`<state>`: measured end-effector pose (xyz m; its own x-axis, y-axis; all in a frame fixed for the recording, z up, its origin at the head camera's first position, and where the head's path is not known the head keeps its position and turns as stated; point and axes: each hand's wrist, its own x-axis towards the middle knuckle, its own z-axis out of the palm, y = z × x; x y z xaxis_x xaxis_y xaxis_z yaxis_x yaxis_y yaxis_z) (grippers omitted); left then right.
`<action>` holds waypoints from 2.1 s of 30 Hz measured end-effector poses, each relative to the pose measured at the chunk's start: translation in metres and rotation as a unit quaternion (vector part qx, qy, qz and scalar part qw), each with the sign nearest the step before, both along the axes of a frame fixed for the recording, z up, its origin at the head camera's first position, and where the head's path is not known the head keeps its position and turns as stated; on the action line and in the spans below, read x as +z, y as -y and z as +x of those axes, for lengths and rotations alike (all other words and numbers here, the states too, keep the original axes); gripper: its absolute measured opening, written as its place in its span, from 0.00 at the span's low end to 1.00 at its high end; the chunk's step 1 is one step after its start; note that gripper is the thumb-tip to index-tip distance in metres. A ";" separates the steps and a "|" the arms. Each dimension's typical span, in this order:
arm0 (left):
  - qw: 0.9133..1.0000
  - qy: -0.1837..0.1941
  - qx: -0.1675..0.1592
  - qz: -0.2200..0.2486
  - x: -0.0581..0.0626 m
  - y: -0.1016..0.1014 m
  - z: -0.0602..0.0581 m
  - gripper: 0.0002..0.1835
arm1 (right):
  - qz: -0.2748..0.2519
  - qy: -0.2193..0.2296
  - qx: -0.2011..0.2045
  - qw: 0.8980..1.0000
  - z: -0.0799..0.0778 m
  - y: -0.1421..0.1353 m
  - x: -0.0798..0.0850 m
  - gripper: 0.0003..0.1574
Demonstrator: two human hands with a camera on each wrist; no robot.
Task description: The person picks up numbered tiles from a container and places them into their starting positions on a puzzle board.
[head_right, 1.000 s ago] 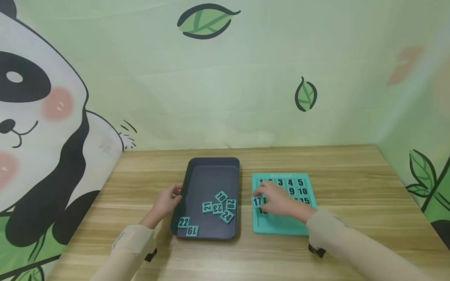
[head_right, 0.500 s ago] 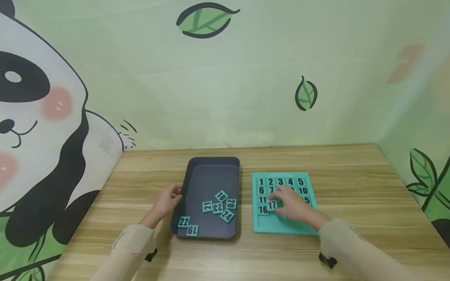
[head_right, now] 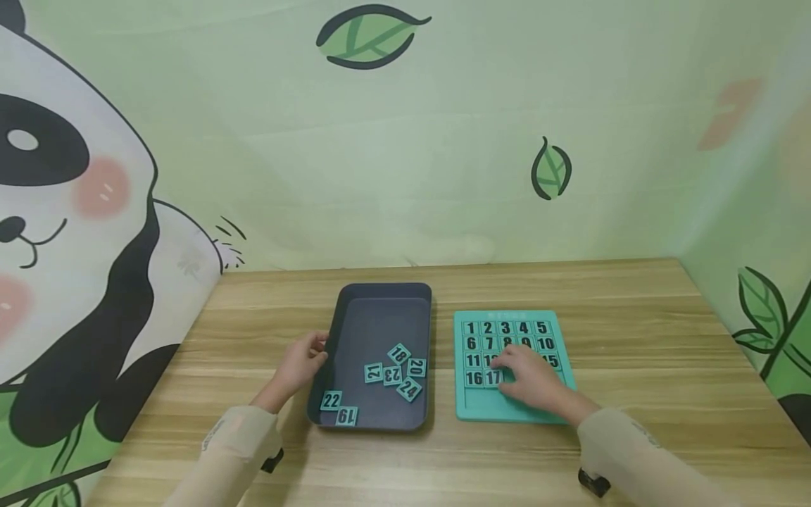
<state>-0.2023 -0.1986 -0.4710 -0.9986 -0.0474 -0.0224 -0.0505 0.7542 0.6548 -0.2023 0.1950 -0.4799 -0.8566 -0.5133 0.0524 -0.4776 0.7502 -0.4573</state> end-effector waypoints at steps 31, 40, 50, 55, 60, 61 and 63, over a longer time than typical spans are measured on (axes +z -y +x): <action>1.000 -0.016 -0.008 0.013 -0.002 0.002 0.001 0.16 | -0.003 -0.103 0.027 0.994 -0.008 0.055 0.025 0.21; 1.000 -0.024 -0.013 0.012 -0.001 0.003 0.000 0.16 | -0.005 -0.114 0.063 0.991 -0.015 0.101 0.027 0.21; 1.000 -0.015 -0.008 0.017 -0.001 0.003 0.000 0.17 | 0.065 -0.122 0.069 0.988 -0.029 0.137 0.016 0.22; 1.000 -0.019 -0.009 0.015 -0.001 0.003 0.001 0.16 | 0.108 -0.111 0.057 0.986 -0.031 0.150 0.012 0.20; 1.000 -0.024 -0.009 0.017 -0.001 0.003 0.001 0.16 | 0.142 -0.112 0.048 0.982 -0.033 0.158 0.006 0.19; 0.999 -0.025 -0.010 0.017 -0.001 0.003 0.001 0.16 | 0.147 -0.115 0.045 0.981 -0.033 0.159 0.005 0.19; 0.999 -0.025 -0.010 0.017 -0.001 0.003 0.001 0.16 | 0.145 -0.114 0.040 0.982 -0.033 0.161 0.004 0.19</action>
